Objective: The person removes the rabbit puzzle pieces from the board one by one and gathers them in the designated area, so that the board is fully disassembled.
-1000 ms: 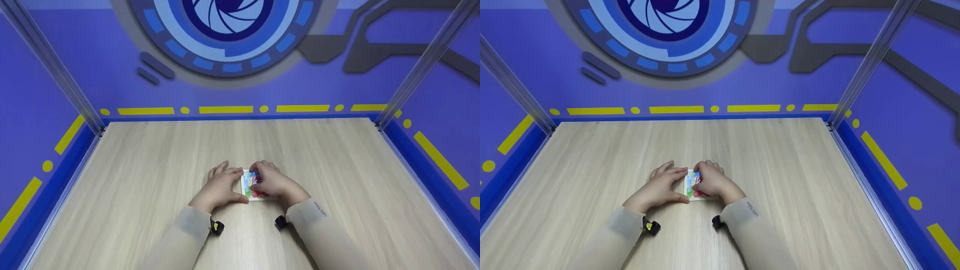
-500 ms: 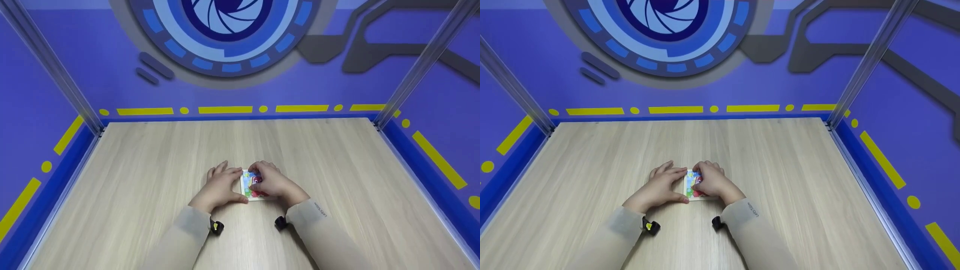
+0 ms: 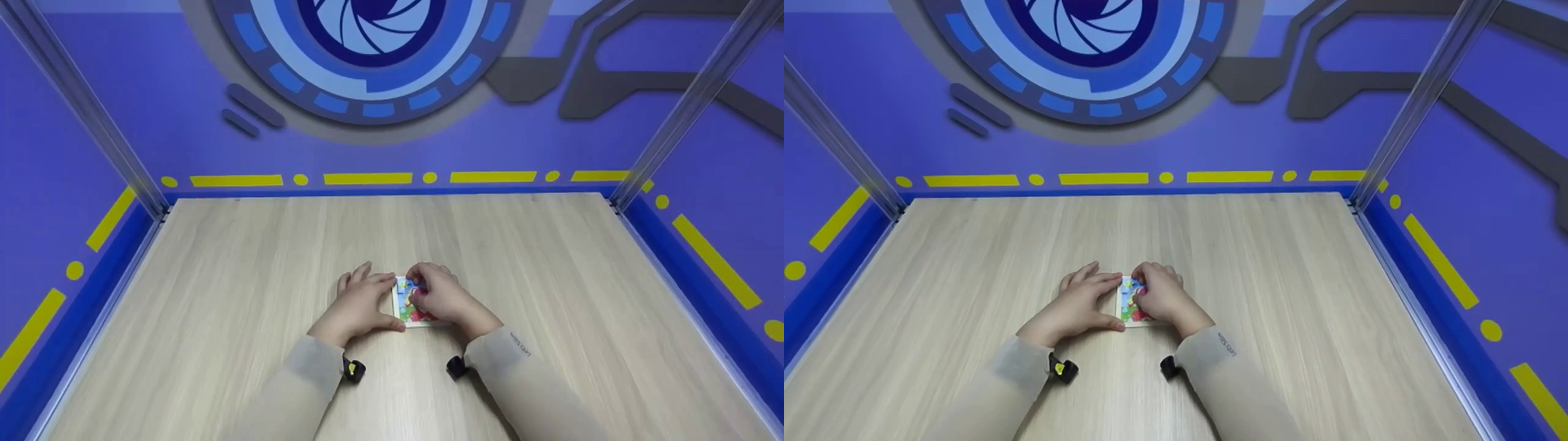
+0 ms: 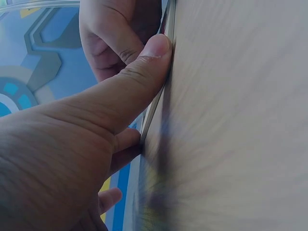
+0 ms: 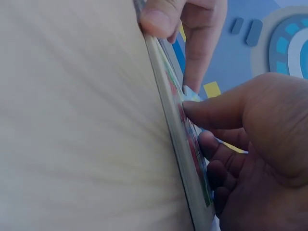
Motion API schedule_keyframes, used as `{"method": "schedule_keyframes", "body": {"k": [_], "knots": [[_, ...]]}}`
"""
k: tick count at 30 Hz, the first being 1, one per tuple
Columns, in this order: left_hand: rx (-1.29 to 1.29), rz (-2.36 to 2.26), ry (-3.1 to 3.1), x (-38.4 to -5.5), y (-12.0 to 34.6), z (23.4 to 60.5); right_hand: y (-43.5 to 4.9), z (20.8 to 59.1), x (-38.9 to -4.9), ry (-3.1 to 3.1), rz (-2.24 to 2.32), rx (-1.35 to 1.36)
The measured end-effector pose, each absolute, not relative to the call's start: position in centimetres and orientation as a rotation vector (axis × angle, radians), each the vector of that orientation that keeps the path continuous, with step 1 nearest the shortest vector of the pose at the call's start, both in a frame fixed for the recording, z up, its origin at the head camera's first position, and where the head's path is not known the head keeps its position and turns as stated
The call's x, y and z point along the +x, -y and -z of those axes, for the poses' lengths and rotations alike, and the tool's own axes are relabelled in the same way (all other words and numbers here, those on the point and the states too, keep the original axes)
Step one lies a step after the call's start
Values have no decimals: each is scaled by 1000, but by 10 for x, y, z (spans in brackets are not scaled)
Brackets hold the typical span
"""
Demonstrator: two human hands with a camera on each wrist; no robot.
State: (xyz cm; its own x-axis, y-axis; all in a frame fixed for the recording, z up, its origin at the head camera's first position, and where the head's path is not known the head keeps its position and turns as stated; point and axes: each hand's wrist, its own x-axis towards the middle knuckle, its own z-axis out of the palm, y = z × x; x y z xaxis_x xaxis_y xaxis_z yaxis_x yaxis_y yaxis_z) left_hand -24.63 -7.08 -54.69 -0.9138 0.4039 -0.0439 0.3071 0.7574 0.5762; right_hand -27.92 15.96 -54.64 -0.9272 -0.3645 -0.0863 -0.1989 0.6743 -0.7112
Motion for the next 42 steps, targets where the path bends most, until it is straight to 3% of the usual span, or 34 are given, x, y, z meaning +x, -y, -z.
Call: {"method": "schedule_keyframes", "body": {"k": [26,42], "knots": [[552,-887,-2794,-247,70,549,-170,556,-286,-2578,1419,-445],[507,-894,-2797,-246,67,547,-230,551,-315,-2709,1532,-306]]}}
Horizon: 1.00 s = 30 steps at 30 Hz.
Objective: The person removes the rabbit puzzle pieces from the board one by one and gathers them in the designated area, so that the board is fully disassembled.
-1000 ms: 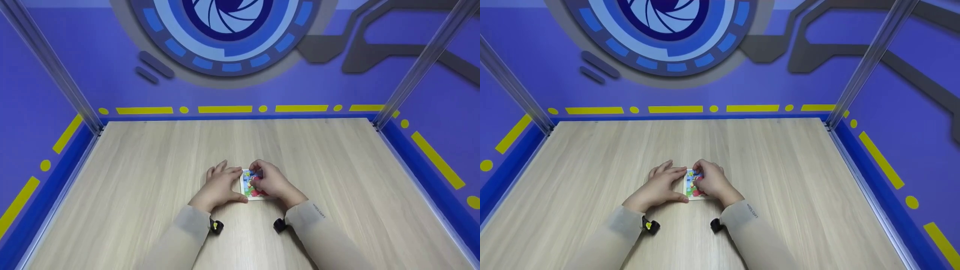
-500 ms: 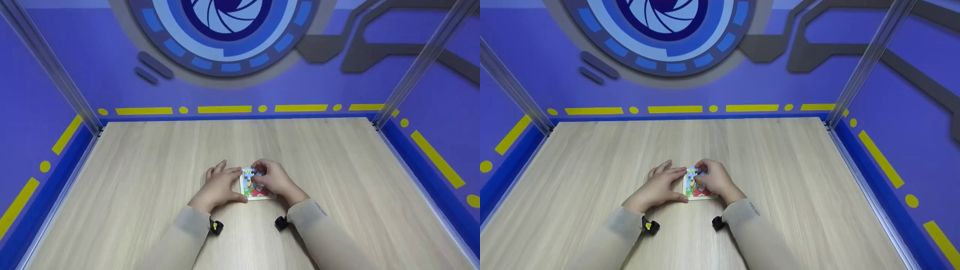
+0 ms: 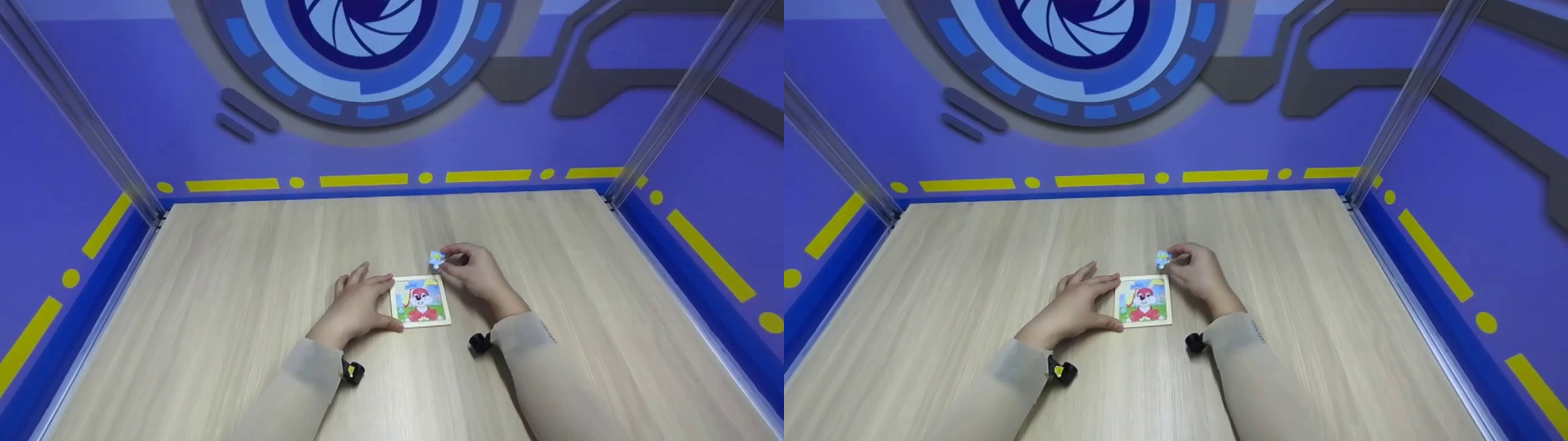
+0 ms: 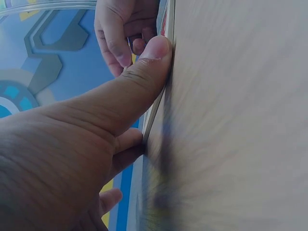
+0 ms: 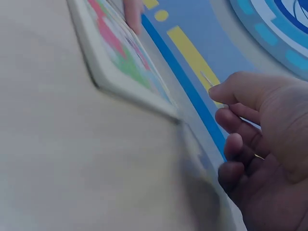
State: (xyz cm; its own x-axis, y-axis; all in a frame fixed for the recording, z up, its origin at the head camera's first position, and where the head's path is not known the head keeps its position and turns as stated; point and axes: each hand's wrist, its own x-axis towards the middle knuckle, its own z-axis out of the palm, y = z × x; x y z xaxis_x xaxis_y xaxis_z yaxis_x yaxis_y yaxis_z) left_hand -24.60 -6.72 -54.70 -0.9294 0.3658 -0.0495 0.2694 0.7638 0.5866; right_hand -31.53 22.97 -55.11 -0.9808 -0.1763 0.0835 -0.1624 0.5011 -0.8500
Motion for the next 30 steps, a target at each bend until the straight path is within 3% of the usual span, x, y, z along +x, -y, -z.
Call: {"method": "schedule_keyframes", "body": {"k": [12,30], "knots": [[519,-871,-2812,-246,67,547,-277,552,-328,-2877,1319,-215],[509,-876,-2804,-245,68,546,-278,554,-328,-2927,1136,-309]]}}
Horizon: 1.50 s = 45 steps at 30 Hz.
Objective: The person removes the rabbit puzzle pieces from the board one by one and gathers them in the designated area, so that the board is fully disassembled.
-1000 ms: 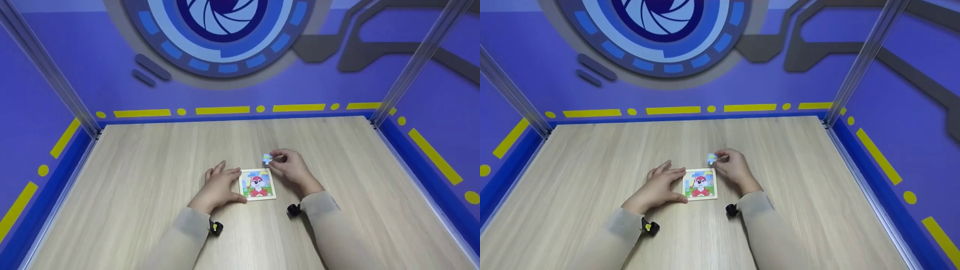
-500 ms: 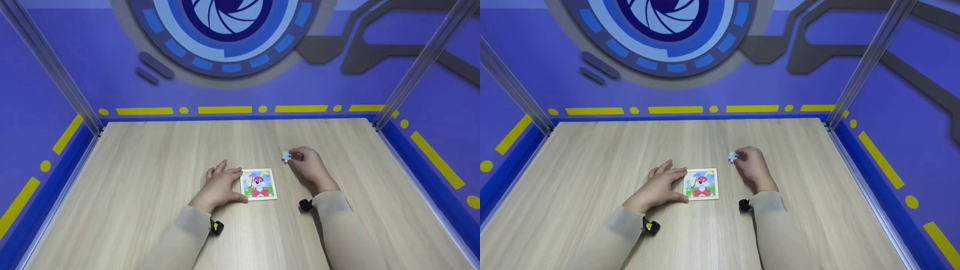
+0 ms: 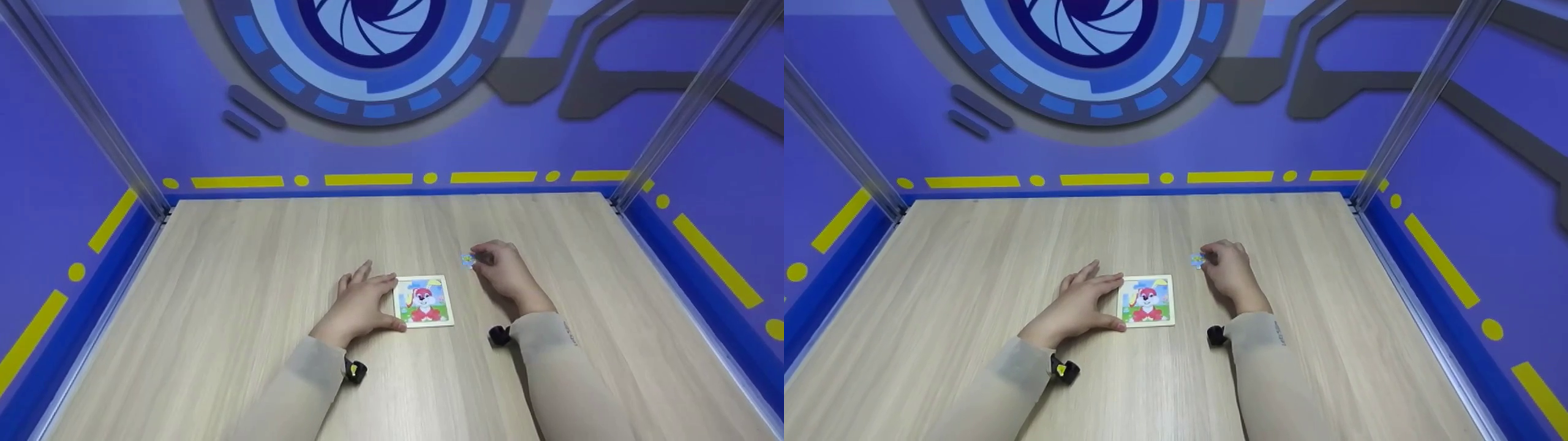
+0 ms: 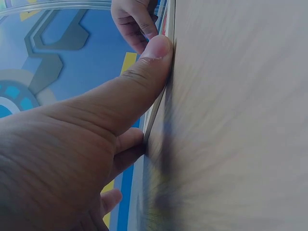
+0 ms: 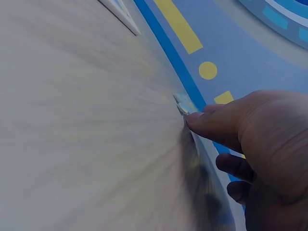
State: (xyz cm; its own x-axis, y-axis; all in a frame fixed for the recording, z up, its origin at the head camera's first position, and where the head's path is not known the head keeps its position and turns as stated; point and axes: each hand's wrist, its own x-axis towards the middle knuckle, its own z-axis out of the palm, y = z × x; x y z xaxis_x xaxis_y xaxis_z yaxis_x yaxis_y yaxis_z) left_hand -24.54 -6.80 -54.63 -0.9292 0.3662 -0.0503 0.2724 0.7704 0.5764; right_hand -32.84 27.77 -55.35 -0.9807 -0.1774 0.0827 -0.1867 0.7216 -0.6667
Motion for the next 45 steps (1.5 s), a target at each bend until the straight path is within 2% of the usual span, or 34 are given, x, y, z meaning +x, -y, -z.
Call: {"method": "schedule_keyframes", "body": {"k": [9,31,45], "knots": [[520,-852,-2804,-246,68,546,-263,543,-323,2848,-1211,278],[528,-798,-2794,-243,64,541,-198,534,-297,2842,-1557,488],[562,-749,-2794,-242,62,540,-190,550,-292,2997,-1350,781]]}}
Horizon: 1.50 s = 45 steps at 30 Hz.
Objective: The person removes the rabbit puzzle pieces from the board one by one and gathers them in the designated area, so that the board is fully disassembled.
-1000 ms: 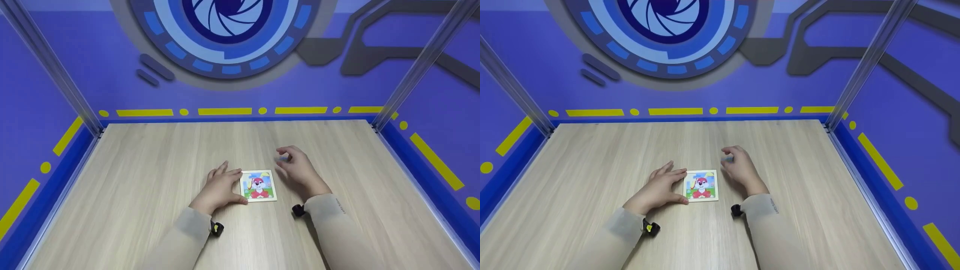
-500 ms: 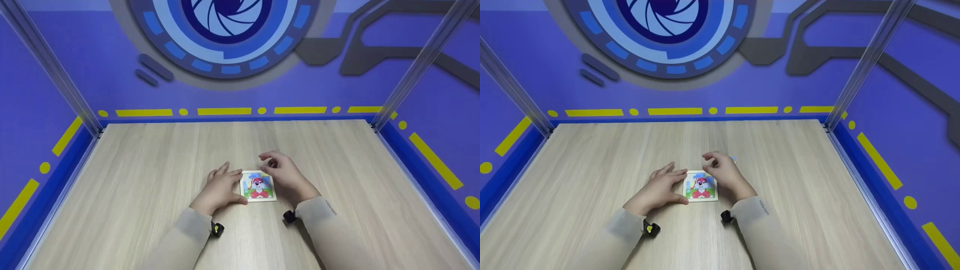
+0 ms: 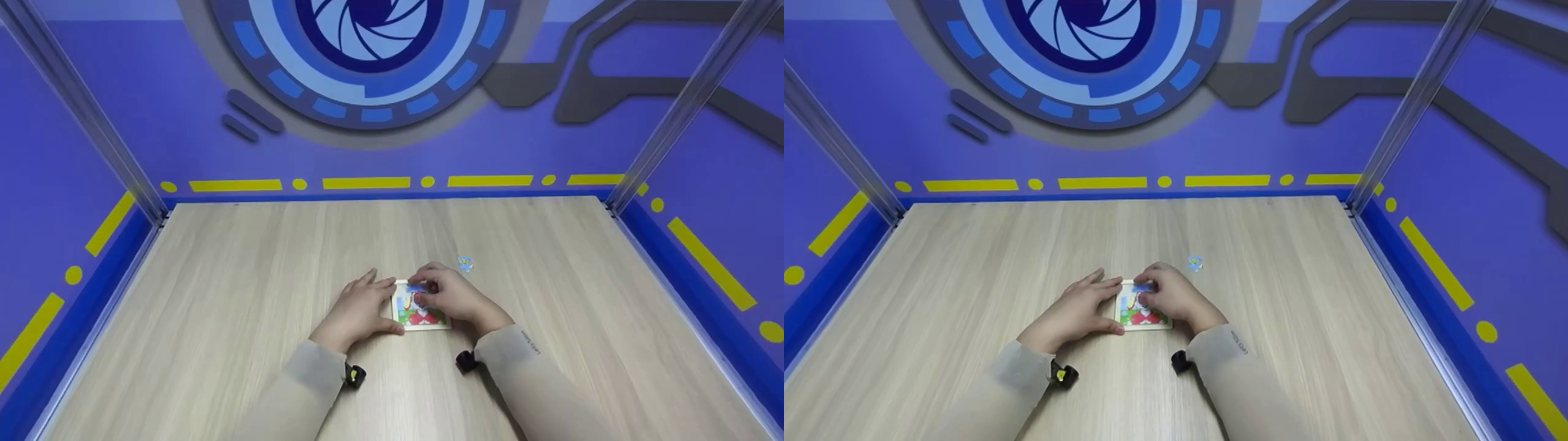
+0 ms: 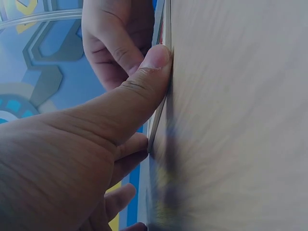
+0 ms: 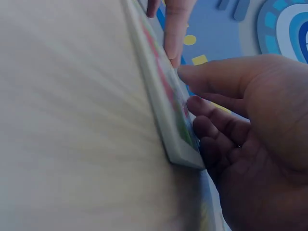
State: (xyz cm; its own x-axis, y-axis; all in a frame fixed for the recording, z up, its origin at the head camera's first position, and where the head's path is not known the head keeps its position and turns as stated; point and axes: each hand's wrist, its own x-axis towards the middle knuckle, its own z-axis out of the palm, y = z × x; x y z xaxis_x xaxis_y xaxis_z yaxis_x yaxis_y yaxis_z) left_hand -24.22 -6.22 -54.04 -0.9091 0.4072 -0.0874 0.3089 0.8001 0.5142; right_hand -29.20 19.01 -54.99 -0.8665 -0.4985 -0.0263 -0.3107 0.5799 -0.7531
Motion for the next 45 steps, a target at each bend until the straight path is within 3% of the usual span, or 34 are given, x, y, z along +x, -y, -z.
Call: {"method": "schedule_keyframes", "body": {"k": [37,45], "knots": [[571,-764,-2792,-243,64,541,-188,557,-292,-2648,1106,-787],[561,-772,-2785,-243,63,540,-196,555,-297,-2555,1225,-640]]}}
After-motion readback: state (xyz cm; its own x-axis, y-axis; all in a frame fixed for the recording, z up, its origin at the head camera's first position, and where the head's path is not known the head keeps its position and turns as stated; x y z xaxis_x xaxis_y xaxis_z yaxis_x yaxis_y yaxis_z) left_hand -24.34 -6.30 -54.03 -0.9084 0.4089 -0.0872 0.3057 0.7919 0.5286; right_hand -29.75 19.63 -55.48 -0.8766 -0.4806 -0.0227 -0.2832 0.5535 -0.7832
